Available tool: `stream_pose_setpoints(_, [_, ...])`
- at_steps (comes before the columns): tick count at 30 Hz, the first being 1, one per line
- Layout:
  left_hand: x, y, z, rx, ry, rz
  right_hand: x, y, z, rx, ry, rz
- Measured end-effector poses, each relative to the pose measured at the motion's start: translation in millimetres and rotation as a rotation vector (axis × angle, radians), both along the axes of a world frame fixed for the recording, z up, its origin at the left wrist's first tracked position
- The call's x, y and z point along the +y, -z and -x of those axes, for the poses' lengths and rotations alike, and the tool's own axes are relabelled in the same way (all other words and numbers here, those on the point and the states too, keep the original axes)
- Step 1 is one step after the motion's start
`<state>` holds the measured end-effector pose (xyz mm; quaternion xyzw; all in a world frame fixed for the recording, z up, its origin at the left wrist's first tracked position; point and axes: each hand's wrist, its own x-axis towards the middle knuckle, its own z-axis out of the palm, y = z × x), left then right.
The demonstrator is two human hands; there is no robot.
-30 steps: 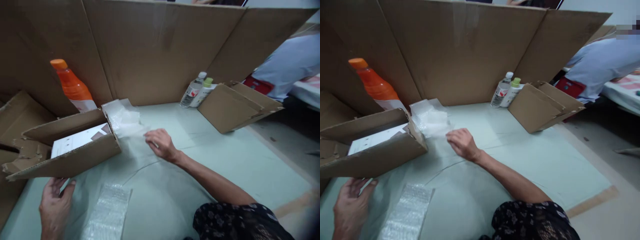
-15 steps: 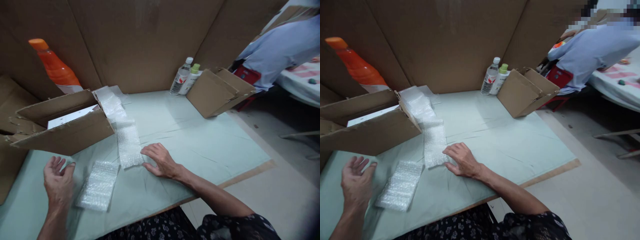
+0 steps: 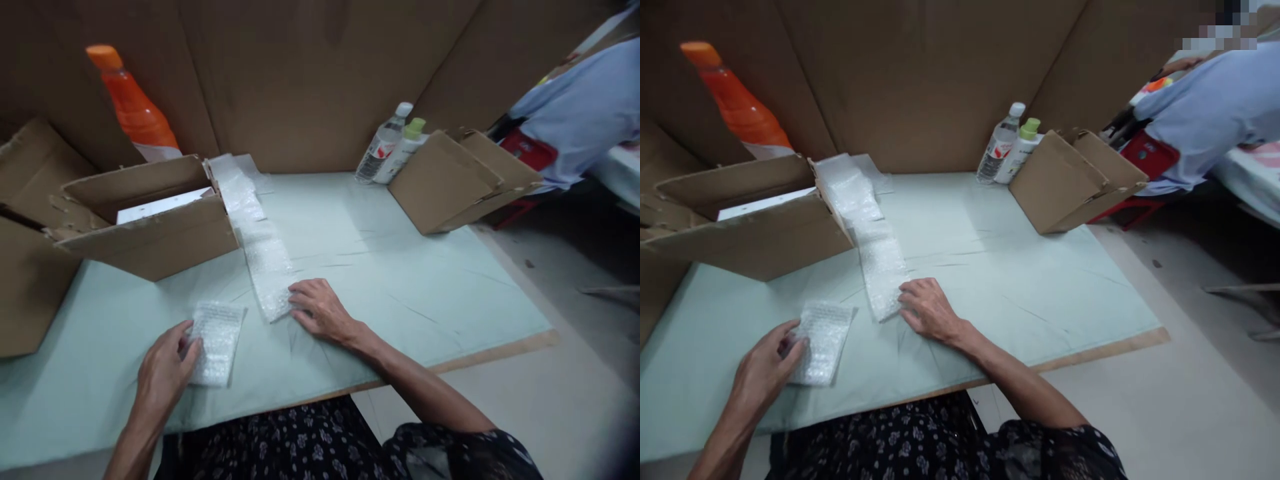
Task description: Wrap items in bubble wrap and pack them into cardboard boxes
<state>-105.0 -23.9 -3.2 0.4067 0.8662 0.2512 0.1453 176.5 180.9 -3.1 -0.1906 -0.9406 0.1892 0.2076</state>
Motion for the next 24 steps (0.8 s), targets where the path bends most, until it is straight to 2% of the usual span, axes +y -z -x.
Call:
stream_pose_setpoints(5, [3, -20.4, -13, -0.282, -0.124, -0.177, -13, -13.7, 14, 0.125, -0.016, 0.185])
stream_pose_setpoints(10, [5, -35.6, -29, -0.522, -0.072, -0.250, -19, -24.0, 52, 0.157, -0.143, 0.562])
stream_pose_setpoints(13, [6, -38.0, -38, -0.608, -0.048, -0.238, -24, -26.7, 68, 0.220, -0.095, 0.741])
stream_pose_setpoints(15, [6, -37.9, -43, -0.660, -0.072, -0.287, -27, -29.7, 70, 0.274, -0.046, 0.823])
stream_pose_setpoints(17, [9, -37.4, -47, -0.721, -0.090, -0.337, -29, -33.2, 68, 0.312, -0.035, 0.883])
stream_pose_setpoints(19, [12, -36.2, -51, -0.760, -0.071, -0.312, -30, -34.8, 64, 0.331, -0.042, 0.919])
stream_pose_setpoints(22, [19, -31.9, -56, -0.750, -0.024, -0.227, -28, -29.8, 61, 0.356, 0.004, 0.918])
stream_pose_setpoints(24, [21, -27.2, -58, -0.760, -0.008, -0.235, -26, -23.8, 60, 0.385, 0.072, 0.909])
